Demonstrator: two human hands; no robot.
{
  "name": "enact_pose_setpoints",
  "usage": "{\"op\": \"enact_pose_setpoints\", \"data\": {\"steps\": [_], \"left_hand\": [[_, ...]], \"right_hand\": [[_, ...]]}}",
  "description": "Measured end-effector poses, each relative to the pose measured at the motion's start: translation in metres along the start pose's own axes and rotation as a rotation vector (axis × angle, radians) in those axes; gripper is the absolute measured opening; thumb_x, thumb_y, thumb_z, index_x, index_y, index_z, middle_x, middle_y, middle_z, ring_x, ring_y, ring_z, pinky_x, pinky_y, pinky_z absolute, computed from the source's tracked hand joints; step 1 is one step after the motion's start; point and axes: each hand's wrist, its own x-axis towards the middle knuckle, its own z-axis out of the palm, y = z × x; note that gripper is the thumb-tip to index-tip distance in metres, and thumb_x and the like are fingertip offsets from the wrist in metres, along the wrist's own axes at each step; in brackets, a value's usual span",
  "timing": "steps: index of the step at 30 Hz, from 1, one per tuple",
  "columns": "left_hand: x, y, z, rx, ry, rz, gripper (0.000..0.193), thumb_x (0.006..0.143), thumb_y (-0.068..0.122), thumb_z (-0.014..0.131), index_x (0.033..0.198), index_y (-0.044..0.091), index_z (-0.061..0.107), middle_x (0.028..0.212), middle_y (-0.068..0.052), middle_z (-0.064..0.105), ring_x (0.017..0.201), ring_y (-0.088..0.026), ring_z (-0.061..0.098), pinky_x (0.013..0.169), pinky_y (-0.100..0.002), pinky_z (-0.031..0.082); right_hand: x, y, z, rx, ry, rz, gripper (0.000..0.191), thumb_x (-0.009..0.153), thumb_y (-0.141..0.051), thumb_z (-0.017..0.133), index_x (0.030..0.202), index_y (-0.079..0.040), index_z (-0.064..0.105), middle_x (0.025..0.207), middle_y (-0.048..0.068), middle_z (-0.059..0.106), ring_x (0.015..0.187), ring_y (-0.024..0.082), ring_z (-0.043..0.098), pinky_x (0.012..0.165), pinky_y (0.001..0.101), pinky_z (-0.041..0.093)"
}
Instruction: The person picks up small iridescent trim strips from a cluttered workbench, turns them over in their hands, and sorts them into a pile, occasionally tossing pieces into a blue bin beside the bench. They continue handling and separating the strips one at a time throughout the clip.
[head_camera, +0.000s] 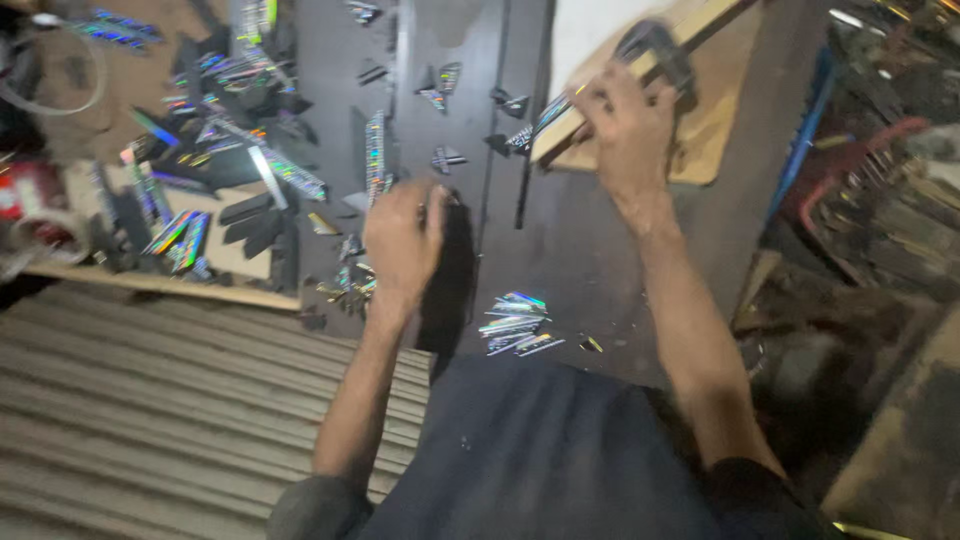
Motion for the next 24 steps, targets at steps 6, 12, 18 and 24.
{"op": "enact_pose_setpoints", "data": {"steps": [6, 12, 18, 24], "left_hand": [[-0.03, -0.051, -0.018, 0.211, 0.026, -0.143, 0.038, 0.097, 0.022, 0.07, 0.126, -0.002, 0.063, 0.109, -0.024, 0.066, 0.095, -0.044, 0.063, 0.08, -0.051, 0.048], [-0.049, -0.046, -0.042, 0.249, 0.037, -0.122, 0.021, 0.103, 0.022, 0.068, 0.114, 0.003, 0.067, 0.1, -0.018, 0.067, 0.094, -0.04, 0.064, 0.082, -0.053, 0.048], [-0.083, -0.008, -0.076, -0.172, 0.234, -0.072, 0.024, 0.093, 0.01, 0.076, 0.114, 0.0, 0.07, 0.087, -0.013, 0.063, 0.07, -0.024, 0.059, 0.065, -0.038, 0.048], [-0.106, 0.008, -0.004, -0.711, -0.093, -0.308, 0.024, 0.092, 0.015, 0.082, 0.103, -0.001, 0.069, 0.083, -0.002, 0.072, 0.073, -0.007, 0.066, 0.068, -0.024, 0.055]], "right_hand": [[-0.066, -0.065, -0.049, 0.114, 0.01, -0.012, 0.034, 0.09, -0.008, 0.066, 0.121, -0.019, 0.075, 0.112, 0.0, 0.067, 0.121, 0.022, 0.063, 0.093, 0.0482, 0.036], [-0.094, -0.101, -0.066, 0.146, -0.186, -0.053, 0.048, 0.067, -0.007, 0.073, 0.114, -0.02, 0.074, 0.116, -0.001, 0.071, 0.124, 0.027, 0.06, 0.083, 0.0514, 0.037], [-0.156, -0.15, -0.083, 0.653, -0.082, 0.01, 0.027, 0.09, -0.018, 0.08, 0.116, -0.021, 0.072, 0.118, -0.006, 0.069, 0.12, 0.012, 0.063, 0.103, 0.0386, 0.051], [-0.158, -0.134, -0.089, 0.506, -0.107, -0.035, 0.032, 0.08, -0.023, 0.081, 0.109, -0.011, 0.076, 0.115, 0.002, 0.07, 0.114, 0.024, 0.06, 0.095, 0.0433, 0.044]]}}
